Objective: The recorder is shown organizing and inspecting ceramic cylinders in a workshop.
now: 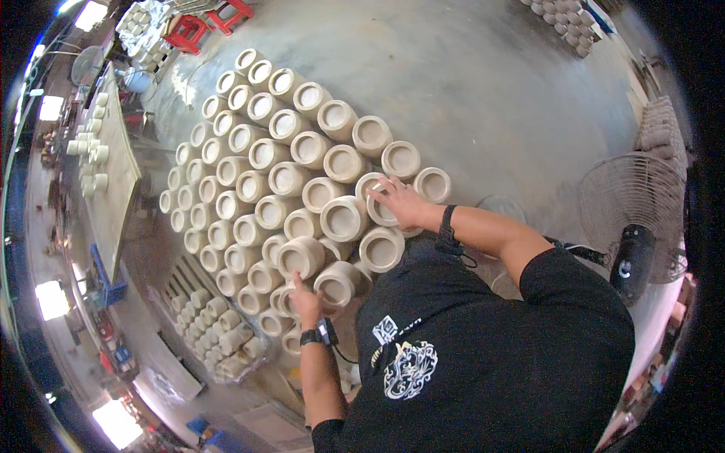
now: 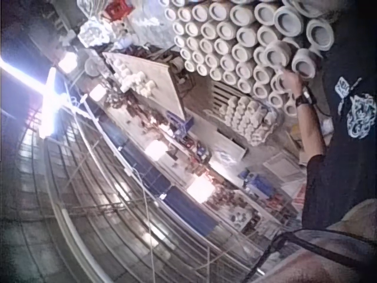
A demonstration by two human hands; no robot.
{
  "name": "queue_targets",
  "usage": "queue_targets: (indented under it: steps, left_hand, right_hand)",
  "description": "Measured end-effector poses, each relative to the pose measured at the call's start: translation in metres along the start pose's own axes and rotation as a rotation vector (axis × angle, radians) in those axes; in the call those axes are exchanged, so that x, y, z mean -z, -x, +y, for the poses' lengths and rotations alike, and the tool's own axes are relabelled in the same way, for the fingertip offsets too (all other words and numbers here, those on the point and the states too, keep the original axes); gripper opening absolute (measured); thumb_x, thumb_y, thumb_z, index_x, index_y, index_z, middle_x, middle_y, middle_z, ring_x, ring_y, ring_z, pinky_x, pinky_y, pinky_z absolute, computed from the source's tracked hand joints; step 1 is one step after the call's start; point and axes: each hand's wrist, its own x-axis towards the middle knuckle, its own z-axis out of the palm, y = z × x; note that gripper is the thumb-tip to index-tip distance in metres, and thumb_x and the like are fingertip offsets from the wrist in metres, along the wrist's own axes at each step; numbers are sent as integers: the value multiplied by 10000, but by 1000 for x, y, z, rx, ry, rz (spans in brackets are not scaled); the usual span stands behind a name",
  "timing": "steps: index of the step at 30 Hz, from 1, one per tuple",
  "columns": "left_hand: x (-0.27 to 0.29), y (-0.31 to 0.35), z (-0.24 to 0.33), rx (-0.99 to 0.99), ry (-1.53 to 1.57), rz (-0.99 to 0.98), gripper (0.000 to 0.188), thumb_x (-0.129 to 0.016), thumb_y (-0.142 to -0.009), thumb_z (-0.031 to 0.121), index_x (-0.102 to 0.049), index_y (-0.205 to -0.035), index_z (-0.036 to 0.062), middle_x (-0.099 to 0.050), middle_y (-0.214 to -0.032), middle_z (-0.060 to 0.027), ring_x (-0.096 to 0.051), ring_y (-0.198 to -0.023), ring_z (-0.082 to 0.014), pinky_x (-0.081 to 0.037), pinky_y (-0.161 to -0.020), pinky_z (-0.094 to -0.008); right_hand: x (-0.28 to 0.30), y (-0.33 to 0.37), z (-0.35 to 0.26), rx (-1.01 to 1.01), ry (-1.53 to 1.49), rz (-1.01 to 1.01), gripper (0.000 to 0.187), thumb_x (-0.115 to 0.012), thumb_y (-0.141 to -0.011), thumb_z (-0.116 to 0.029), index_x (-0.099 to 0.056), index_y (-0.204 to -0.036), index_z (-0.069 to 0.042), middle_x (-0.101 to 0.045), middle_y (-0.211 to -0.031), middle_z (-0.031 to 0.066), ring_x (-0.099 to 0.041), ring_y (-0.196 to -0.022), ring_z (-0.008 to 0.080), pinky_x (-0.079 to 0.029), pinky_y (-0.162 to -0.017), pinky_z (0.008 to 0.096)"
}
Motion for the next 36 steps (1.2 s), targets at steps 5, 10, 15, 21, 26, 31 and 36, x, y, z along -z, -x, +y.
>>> queue_targets:
  steps: [5, 10, 15, 21, 26, 31, 36]
  left_hand:
    - [-1, -3, -1, 24, -58, -44, 1014, -788, -689, 114, -192, -1504, 205, -531, -1132, -339, -547, -1008, -464, -449, -892, -486]
    - [6, -1, 6, 71, -72, -79, 1013, -789, -696, 124, -186, -1505, 214, -533, -1112, -342, -565, -989, -458, -464, -881, -489]
    - [0, -4, 1, 82, -91, -50, 1047, -803, -686, 148, -166, -1511, 250, -516, -1121, -346, -580, -990, -456, -478, -883, -477]
    - [3, -1, 8, 113, -123, -48, 1035, -801, -677, 168, -181, -1504, 229, -526, -1115, -344, -574, -1004, -467, -476, -891, -477]
    - [4, -5, 9, 145, -81, -88, 978, -779, -677, 161, -235, -1489, 196, -562, -1103, -332, -560, -1045, -471, -467, -908, -480]
    - [5, -1, 11, 131, -104, -61, 945, -766, -677, 147, -262, -1476, 171, -606, -1058, -293, -553, -1056, -460, -460, -912, -493]
    - [3, -1, 9, 72, -91, -28, 950, -764, -675, 146, -255, -1477, 171, -596, -1081, -293, -558, -1022, -457, -464, -894, -491]
  right_hand:
    - [3, 6, 1, -16, -23, 34, 1220, -889, -466, -221, -217, -1483, -212, -295, -1427, 222, -357, -1269, 459, -454, -945, 557]
    - [26, 23, 12, -131, -173, 158, 1180, -868, -471, -228, -237, -1466, -160, -311, -1394, 232, -359, -1250, 471, -441, -986, 512]
    - [28, 37, 48, -303, -204, 324, 1130, -843, -498, -261, -256, -1452, -111, -305, -1376, 266, -356, -1244, 479, -423, -1004, 511]
    - [23, 41, 68, -318, -130, 314, 1175, -874, -498, -375, -251, -1458, -110, -302, -1378, 292, -363, -1233, 488, -405, -1016, 520]
    - [19, 38, 60, -316, -103, 183, 1195, -880, -501, -385, -232, -1470, -122, -292, -1387, 294, -347, -1244, 484, -404, -1019, 535]
    - [20, 31, 50, -288, -94, 164, 1155, -831, -512, -331, -238, -1469, -74, -315, -1361, 300, -366, -1233, 480, -395, -1029, 511]
    - [15, 26, 46, -297, -92, 158, 1198, -876, -492, -313, -211, -1474, -139, -288, -1383, 275, -341, -1252, 473, -456, -984, 520]
